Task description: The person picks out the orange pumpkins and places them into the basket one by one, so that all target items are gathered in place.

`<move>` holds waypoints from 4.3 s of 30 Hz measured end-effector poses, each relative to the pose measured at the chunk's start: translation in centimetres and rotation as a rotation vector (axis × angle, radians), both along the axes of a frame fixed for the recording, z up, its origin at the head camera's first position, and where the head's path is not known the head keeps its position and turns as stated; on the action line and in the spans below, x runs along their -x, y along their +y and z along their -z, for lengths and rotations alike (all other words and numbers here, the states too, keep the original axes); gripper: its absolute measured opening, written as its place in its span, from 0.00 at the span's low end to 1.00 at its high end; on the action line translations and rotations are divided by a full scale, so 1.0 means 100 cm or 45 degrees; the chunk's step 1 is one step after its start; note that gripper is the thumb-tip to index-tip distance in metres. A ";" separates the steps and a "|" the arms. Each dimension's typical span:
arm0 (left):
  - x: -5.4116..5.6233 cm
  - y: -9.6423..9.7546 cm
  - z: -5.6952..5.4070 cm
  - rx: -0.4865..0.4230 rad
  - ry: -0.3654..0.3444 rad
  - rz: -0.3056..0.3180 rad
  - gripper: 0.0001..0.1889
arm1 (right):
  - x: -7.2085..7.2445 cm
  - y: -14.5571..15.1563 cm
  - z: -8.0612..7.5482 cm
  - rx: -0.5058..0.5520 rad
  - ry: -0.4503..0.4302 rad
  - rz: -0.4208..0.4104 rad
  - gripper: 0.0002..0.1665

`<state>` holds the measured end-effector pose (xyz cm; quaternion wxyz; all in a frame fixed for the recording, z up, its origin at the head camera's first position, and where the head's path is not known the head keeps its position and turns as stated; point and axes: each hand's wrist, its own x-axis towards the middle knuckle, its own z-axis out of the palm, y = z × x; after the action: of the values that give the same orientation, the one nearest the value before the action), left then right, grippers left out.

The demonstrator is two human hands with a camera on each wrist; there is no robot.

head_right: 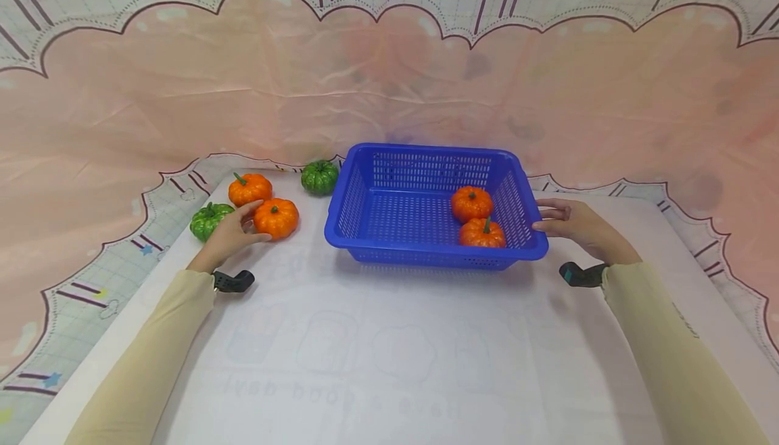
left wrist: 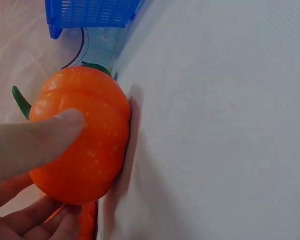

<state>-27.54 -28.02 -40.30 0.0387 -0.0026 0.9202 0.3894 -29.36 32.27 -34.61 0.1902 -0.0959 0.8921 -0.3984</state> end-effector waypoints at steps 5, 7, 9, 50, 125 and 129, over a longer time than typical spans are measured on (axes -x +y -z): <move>-0.002 0.000 0.000 -0.049 0.025 0.017 0.40 | 0.001 0.000 0.001 -0.012 -0.003 0.004 0.45; -0.003 -0.001 0.001 -0.077 0.045 0.027 0.40 | 0.001 -0.001 0.001 -0.009 -0.007 0.007 0.45; -0.003 -0.002 0.002 -0.086 0.059 0.034 0.39 | 0.001 0.000 0.001 0.001 -0.008 0.010 0.45; 0.004 -0.014 0.000 0.014 0.013 0.156 0.42 | 0.000 -0.003 -0.001 -0.031 -0.023 0.008 0.47; 0.003 -0.009 -0.028 0.011 0.273 0.055 0.43 | 0.001 -0.001 0.002 -0.066 -0.036 0.022 0.48; 0.005 -0.008 -0.037 0.027 0.310 0.059 0.42 | 0.001 -0.002 0.002 -0.067 -0.034 0.029 0.48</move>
<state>-28.08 -28.80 -36.63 -0.0645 0.0654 0.9220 0.3761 -29.41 32.07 -34.77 0.1998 -0.0755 0.9007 -0.3783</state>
